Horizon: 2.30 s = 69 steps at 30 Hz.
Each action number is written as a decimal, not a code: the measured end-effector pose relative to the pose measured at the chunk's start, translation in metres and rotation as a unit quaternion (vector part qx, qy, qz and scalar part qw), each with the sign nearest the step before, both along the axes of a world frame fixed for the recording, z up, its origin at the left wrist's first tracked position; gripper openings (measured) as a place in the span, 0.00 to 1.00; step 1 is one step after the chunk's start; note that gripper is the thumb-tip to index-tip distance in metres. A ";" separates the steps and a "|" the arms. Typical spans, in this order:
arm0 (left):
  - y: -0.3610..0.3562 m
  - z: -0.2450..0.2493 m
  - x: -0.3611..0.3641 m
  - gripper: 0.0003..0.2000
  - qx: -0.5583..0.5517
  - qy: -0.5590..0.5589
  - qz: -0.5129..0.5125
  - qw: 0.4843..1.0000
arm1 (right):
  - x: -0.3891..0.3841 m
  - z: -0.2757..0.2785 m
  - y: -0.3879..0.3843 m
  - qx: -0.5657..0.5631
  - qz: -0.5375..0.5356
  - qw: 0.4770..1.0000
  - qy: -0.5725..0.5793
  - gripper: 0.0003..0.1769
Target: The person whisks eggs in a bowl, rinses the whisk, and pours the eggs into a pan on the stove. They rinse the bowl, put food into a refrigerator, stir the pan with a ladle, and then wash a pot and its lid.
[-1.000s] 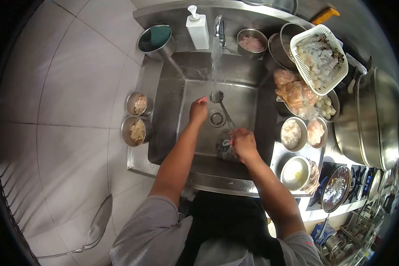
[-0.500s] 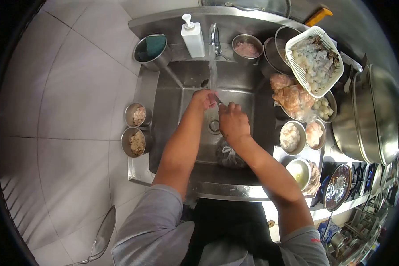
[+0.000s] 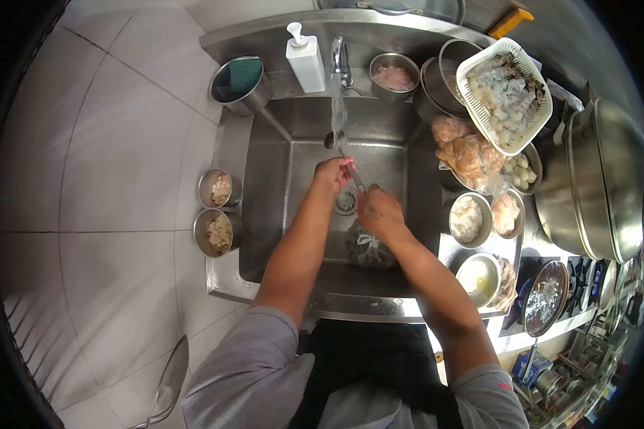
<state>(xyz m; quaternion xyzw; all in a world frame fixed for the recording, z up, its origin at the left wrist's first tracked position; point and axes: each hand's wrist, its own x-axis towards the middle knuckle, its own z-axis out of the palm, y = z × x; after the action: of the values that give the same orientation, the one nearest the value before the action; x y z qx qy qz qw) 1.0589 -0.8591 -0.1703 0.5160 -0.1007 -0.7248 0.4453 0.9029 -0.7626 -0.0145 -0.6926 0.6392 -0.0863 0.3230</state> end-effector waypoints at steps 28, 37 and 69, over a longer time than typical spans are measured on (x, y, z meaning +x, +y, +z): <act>-0.001 -0.006 0.005 0.13 -0.174 -0.620 -0.221 0.732 | -0.040 0.000 0.025 0.086 -0.052 0.991 -0.085 0.17; -0.019 -0.009 0.015 0.17 -0.172 -0.525 -0.211 0.807 | -0.045 0.015 0.030 0.070 -0.049 0.992 -0.089 0.15; -0.029 -0.029 -0.021 0.09 0.037 0.001 0.141 0.989 | -0.001 -0.044 0.013 0.083 -0.112 0.968 -0.208 0.14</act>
<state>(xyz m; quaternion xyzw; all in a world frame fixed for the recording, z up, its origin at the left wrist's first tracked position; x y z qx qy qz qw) 1.0375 -0.8881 -0.1988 0.5408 0.0005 -0.6583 0.5236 0.9021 -0.7493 -0.0581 -0.5547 0.6364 -0.2106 0.4929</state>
